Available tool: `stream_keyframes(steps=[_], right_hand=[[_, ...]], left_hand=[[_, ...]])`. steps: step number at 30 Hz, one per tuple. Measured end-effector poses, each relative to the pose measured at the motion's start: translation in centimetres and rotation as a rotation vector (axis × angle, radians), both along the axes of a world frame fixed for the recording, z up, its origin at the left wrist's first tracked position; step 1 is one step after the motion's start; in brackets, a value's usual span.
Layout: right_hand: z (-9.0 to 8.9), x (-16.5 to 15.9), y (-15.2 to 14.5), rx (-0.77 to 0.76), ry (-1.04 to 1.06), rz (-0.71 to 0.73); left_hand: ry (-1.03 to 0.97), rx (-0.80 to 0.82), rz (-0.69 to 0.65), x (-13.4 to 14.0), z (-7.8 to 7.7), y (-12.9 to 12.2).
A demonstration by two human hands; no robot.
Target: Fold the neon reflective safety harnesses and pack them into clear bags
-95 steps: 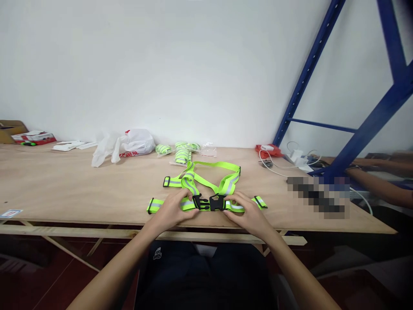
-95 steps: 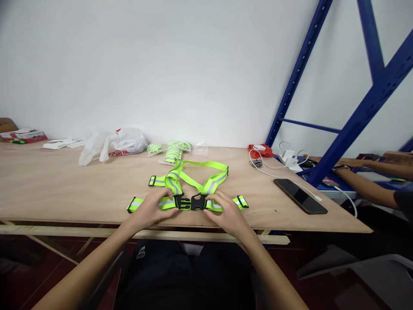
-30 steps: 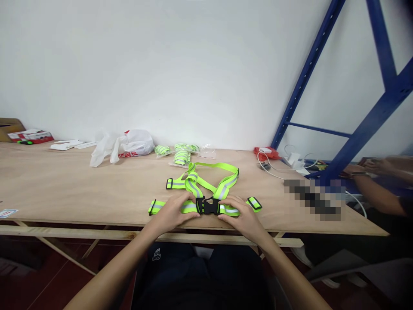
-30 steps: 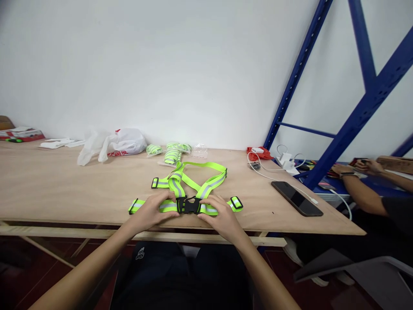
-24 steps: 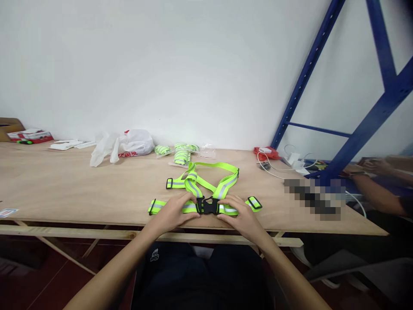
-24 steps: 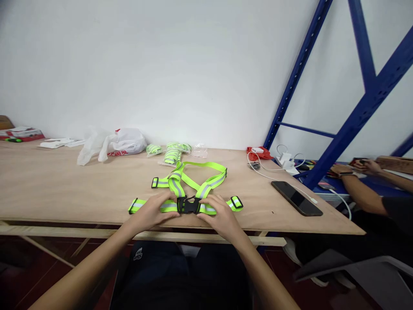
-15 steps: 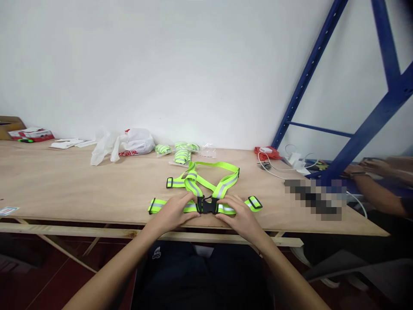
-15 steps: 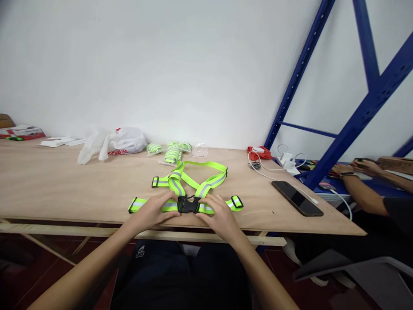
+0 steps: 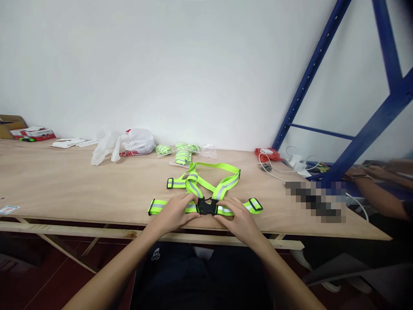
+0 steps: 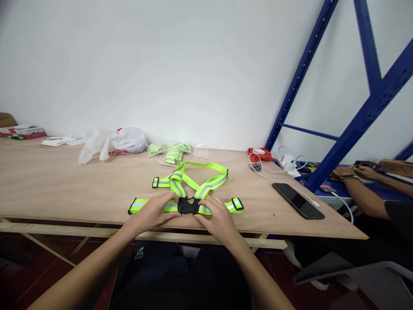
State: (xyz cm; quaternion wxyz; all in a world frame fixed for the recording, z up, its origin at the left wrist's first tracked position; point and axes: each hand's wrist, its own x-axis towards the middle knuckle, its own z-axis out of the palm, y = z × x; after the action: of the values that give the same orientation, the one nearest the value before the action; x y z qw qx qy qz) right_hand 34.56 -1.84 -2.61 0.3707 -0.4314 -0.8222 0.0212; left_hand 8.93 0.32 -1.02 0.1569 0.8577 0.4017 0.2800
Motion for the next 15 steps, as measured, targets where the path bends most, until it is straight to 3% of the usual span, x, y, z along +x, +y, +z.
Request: stream_keyframes(steps=[9,12,15], right_hand=[[0.4,-0.1,-0.1,0.002,-0.052,-0.008],[1.3,2.0,-0.1,0.034,-0.091,-0.016],[2.3,5.5,-0.2,0.04,-0.038,-0.075]], left_hand=[[0.003,0.012,0.053,0.4,0.0,-0.1],[0.05,0.061,0.067,-0.4,1.3,-0.7],[0.08,0.022,0.084,-3.4,3.8,-1.8]])
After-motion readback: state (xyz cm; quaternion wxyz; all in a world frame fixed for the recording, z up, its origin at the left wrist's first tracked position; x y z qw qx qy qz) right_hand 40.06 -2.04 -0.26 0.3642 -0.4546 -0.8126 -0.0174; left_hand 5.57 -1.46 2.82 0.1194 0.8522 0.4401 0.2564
